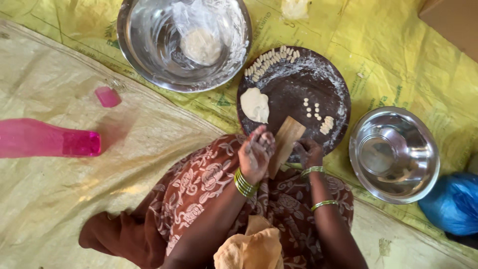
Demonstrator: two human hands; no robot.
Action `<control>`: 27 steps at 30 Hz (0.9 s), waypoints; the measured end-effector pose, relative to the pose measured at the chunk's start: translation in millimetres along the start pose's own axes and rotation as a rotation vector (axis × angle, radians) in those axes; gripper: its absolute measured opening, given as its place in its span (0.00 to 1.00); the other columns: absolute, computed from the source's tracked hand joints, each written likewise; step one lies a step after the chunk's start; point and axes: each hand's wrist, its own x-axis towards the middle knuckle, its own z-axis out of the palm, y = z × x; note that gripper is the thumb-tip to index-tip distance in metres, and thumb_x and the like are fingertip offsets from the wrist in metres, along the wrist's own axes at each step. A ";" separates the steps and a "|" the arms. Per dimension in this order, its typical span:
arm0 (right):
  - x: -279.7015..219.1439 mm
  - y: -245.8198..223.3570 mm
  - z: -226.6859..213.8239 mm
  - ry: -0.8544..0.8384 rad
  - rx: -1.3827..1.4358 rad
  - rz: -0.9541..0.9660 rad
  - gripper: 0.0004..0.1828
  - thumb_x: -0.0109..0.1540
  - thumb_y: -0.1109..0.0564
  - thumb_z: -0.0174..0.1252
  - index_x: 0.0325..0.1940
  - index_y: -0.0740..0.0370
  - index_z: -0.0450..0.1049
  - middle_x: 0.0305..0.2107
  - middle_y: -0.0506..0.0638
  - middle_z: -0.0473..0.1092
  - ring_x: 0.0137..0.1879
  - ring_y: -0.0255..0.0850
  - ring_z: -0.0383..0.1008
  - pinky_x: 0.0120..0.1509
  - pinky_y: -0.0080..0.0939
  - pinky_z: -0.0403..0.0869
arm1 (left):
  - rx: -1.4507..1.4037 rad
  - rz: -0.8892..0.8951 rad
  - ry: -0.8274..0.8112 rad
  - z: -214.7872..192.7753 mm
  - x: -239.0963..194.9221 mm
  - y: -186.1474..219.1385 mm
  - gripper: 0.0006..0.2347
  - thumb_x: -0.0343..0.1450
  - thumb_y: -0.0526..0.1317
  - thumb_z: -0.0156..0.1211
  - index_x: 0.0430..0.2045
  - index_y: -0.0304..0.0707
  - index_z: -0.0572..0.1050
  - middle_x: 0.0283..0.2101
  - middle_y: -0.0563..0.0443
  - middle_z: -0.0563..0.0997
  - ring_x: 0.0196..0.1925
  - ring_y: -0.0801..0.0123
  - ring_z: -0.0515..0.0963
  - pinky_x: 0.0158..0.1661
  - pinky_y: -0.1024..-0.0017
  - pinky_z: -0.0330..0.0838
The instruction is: The person sits on a floor covering and repeatedly pinches small pieces of dough from a larger lump, then rolls each piece between the palms to form small balls. The formed balls are placed on a dark round tray. A metal bowl with a covered dough lump and an empty metal bowl are nearby.
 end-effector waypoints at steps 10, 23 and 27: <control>53.6 -28.1 91.0 0.059 -0.429 -0.211 0.15 0.61 0.48 0.66 0.42 0.61 0.83 0.38 0.58 0.79 0.42 0.52 0.80 0.49 0.49 0.77 | -0.201 0.067 0.127 21.9 33.5 47.4 0.21 0.75 0.57 0.51 0.50 0.40 0.74 0.44 0.50 0.81 0.47 0.63 0.78 0.51 0.62 0.72; 53.8 -56.3 120.4 0.103 -0.672 -0.099 0.15 0.59 0.45 0.66 0.40 0.58 0.81 0.39 0.56 0.77 0.44 0.55 0.78 0.48 0.55 0.76 | 0.129 0.001 0.375 12.6 30.5 65.7 0.21 0.78 0.55 0.53 0.55 0.37 0.71 0.49 0.44 0.78 0.53 0.57 0.77 0.57 0.56 0.69; 52.0 -53.9 113.6 0.027 -0.705 -0.129 0.13 0.60 0.45 0.63 0.37 0.57 0.80 0.37 0.54 0.77 0.43 0.54 0.78 0.46 0.55 0.76 | 0.340 -0.171 0.465 9.1 70.5 53.2 0.33 0.73 0.60 0.46 0.68 0.36 0.56 0.70 0.35 0.63 0.72 0.49 0.61 0.69 0.50 0.53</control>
